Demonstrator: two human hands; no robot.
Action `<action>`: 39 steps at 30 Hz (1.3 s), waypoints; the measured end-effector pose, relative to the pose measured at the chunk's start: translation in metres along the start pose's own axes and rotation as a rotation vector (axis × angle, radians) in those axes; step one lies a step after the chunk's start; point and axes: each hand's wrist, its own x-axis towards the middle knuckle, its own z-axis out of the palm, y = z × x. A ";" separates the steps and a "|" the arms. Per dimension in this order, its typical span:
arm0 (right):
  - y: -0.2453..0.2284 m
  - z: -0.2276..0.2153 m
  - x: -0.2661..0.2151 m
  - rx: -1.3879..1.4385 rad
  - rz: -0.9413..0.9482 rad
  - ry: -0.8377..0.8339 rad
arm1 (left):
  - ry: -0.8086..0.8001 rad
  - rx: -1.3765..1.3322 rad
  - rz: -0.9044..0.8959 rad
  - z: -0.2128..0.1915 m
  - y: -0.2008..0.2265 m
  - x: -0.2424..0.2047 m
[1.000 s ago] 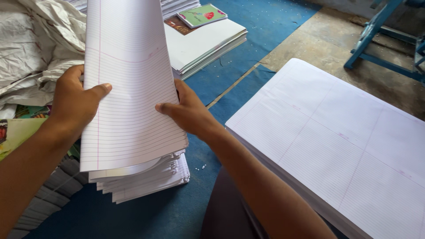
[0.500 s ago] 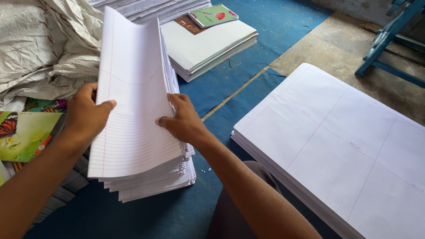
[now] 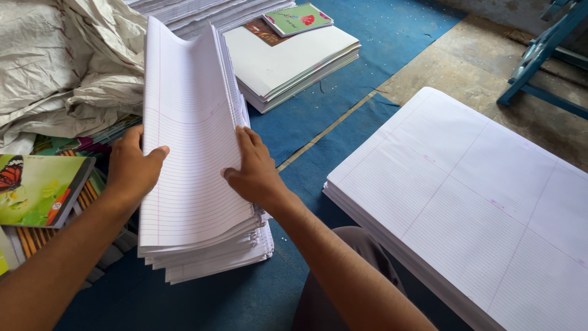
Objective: The person folds large sheets of lined paper in half, presses the crease with a wooden tool, and stacks the folded sheets. The person repeats this process for multiple sheets, handling them one at a time.
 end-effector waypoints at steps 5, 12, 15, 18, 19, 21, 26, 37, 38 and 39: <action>0.006 0.009 -0.001 -0.085 -0.058 0.015 | -0.023 0.060 0.038 0.004 -0.008 0.005; 0.026 -0.009 0.006 0.153 -0.059 0.102 | 0.076 0.348 0.173 0.000 -0.013 0.022; 0.039 -0.034 0.006 0.152 -0.068 0.182 | 0.111 0.396 0.304 0.004 0.012 0.016; 0.051 -0.061 0.000 0.302 -0.098 0.240 | 0.116 0.407 0.445 0.012 0.049 0.011; 0.056 -0.071 -0.004 0.319 -0.037 0.243 | 0.114 0.410 0.495 0.016 0.062 0.008; 0.067 -0.094 -0.015 0.354 0.088 0.252 | 0.084 0.358 0.573 0.026 0.087 -0.001; 0.103 -0.142 -0.043 0.211 0.074 0.385 | -0.036 0.310 0.656 0.059 0.148 -0.028; 0.192 -0.229 -0.126 -0.132 0.370 0.557 | -0.289 0.207 0.932 0.175 0.250 -0.095; 0.197 -0.236 -0.137 -0.128 0.371 0.578 | -0.305 0.216 0.954 0.186 0.258 -0.103; 0.202 -0.243 -0.148 -0.124 0.372 0.599 | -0.321 0.224 0.976 0.197 0.265 -0.112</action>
